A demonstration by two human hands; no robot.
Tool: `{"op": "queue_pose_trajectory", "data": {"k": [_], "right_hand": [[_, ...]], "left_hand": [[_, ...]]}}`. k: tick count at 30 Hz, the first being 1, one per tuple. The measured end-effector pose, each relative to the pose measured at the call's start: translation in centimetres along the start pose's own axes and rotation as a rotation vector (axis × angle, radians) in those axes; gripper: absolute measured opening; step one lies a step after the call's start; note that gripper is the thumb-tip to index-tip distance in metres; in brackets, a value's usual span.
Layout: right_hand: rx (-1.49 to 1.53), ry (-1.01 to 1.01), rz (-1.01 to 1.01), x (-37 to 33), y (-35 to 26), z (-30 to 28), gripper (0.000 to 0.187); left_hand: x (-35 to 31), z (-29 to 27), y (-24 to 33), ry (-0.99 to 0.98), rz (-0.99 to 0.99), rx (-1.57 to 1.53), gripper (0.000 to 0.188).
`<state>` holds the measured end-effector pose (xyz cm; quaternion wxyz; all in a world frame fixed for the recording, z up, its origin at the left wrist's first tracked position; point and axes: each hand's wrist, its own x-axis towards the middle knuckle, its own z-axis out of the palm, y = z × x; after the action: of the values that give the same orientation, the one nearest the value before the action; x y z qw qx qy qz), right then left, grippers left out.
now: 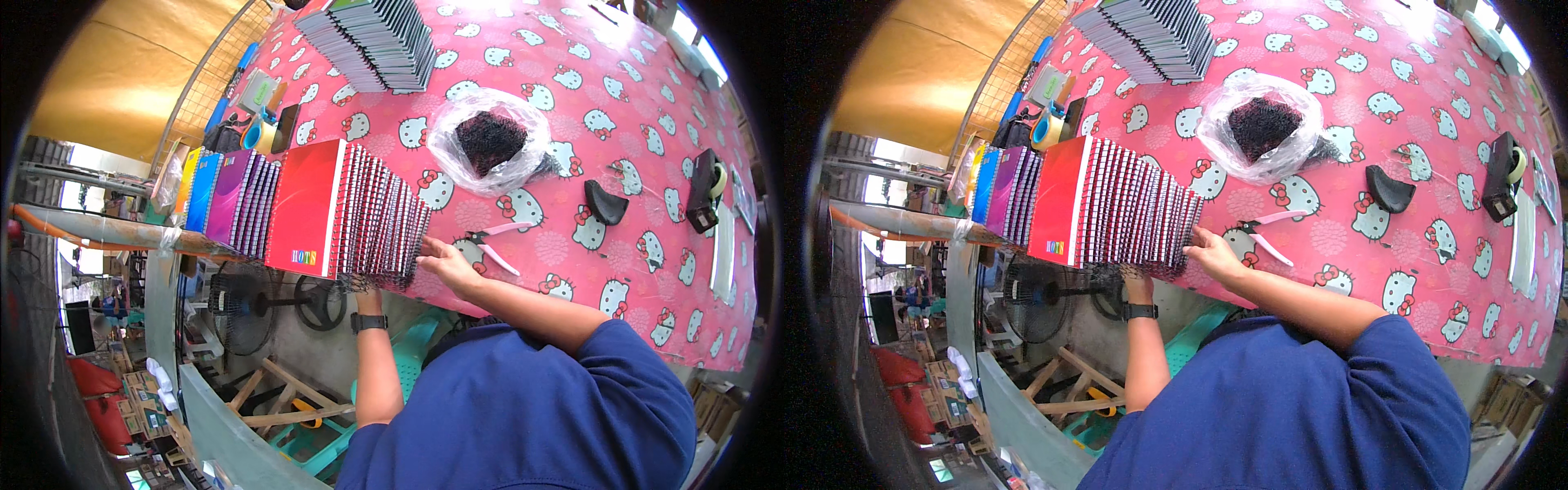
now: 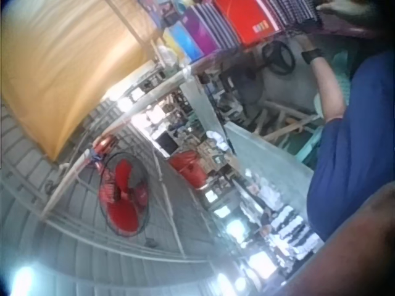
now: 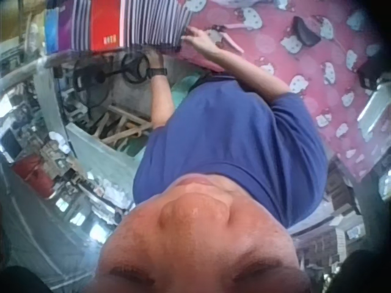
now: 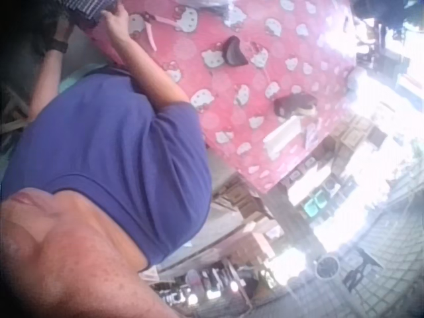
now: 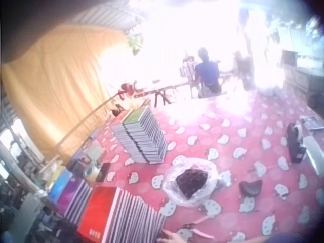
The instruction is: The person uses a pair of pliers to clip the ends of the spiral bindings on stacks of notebooks. They handle red, blue, and purple notebooks, moving the finished stacks into a central pile on the table.
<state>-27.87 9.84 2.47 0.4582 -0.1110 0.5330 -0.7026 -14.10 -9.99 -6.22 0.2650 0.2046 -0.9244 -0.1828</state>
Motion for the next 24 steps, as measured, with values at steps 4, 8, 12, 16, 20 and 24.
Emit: {"op": "queue_pose_trajectory", "data": {"k": [4, 8, 12, 16, 20, 24], "right_hand": [[-0.171, -0.025, 0.013, 0.3, -0.7, -0.3, 0.066], [-0.674, 0.075, -0.279, 1.9, -2.1, -2.3, 0.047], [-1.271, 0.383, -0.901, 2.4, -9.2, -6.7, 0.045], [-1.821, 0.368, -0.376, 4.4, -11.2, -10.1, 0.073], [-1.981, 0.437, -0.335, 5.4, -10.1, -11.2, 0.061], [-2.042, 0.607, -0.283, 4.0, -11.0, -15.8, 0.06]], "left_hand": [[0.5, -0.4, 0.8, 0.028, -0.022, -0.107, 0.044], [0.3, -1.7, 2.0, 0.088, -0.06, -0.002, 0.038], [-0.4, -2.9, 5.3, 0.292, -0.608, -0.953, 0.035], [-2.5, -4.6, 8.7, 0.377, -0.705, -1.092, 0.034], [-4.3, -5.8, 9.1, 0.302, -0.728, -0.867, 0.036], [-5.1, -6.1, 10.0, 0.295, -0.74, -0.819, 0.033]]}}
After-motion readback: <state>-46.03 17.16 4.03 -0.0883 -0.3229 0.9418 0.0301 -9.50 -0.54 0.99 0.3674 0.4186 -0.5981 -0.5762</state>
